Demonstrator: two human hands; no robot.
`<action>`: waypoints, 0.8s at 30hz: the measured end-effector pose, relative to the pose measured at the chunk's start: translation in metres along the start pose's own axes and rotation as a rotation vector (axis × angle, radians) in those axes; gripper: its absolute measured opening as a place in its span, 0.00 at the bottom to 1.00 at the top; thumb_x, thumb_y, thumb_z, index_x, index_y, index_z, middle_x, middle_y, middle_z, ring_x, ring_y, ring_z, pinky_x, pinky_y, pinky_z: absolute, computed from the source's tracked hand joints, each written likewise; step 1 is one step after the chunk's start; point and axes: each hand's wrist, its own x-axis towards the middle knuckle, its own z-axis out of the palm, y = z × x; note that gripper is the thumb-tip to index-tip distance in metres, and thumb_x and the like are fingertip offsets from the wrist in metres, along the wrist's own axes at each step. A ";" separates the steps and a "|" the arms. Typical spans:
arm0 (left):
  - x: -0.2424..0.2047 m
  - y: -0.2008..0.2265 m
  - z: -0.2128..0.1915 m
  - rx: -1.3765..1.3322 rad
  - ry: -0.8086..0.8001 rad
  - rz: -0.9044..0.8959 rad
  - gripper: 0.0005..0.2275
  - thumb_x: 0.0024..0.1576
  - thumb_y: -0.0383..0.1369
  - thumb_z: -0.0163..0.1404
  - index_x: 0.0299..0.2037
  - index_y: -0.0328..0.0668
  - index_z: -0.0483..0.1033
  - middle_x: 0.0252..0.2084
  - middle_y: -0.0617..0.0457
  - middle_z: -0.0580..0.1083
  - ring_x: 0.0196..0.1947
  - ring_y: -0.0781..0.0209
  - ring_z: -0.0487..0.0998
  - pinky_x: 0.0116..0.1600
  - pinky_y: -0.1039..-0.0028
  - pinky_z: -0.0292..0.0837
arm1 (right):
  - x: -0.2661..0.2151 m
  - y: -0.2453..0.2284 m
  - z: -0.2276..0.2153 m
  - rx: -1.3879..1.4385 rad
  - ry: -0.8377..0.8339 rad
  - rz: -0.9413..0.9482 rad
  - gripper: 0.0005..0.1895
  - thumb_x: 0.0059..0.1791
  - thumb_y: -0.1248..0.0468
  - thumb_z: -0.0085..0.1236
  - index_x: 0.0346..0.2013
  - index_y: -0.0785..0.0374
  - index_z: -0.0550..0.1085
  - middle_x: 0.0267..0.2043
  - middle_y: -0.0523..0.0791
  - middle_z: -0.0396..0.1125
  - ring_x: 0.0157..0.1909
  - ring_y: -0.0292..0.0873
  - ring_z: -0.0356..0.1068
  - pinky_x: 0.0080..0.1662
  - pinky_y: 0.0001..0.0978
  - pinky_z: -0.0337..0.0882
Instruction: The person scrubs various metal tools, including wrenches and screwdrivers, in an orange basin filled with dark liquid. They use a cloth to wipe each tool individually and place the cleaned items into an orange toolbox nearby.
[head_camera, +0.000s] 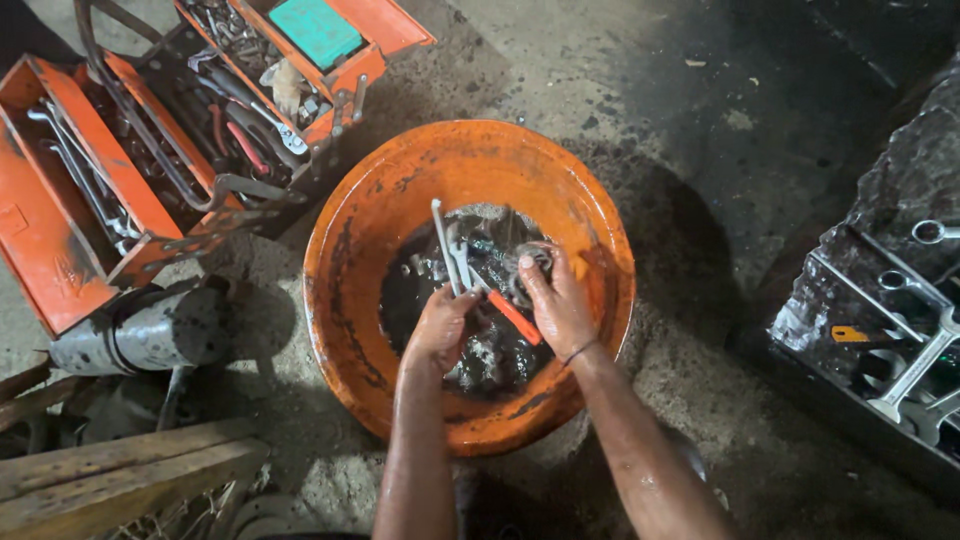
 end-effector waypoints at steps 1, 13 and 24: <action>-0.001 -0.001 0.003 0.111 0.000 0.017 0.09 0.62 0.29 0.49 0.49 0.34 0.77 0.38 0.51 0.78 0.36 0.62 0.75 0.41 0.71 0.71 | -0.003 -0.001 0.002 -0.115 -0.023 0.039 0.20 0.56 0.50 0.53 0.57 0.57 0.68 0.47 0.43 0.70 0.47 0.36 0.69 0.49 0.30 0.72; -0.027 0.021 0.028 0.369 0.186 -0.058 0.18 0.70 0.40 0.47 0.49 0.25 0.78 0.29 0.50 0.73 0.24 0.66 0.65 0.28 0.74 0.60 | -0.001 0.007 0.010 -0.358 0.241 0.354 0.24 0.57 0.49 0.55 0.50 0.70 0.73 0.37 0.59 0.70 0.34 0.63 0.70 0.37 0.52 0.68; -0.017 0.001 0.021 0.885 0.111 0.019 0.15 0.66 0.38 0.40 0.51 0.35 0.75 0.31 0.40 0.78 0.27 0.54 0.78 0.34 0.64 0.73 | 0.007 0.018 0.003 -0.399 0.120 0.052 0.19 0.55 0.53 0.49 0.55 0.63 0.69 0.46 0.50 0.73 0.46 0.46 0.73 0.52 0.40 0.72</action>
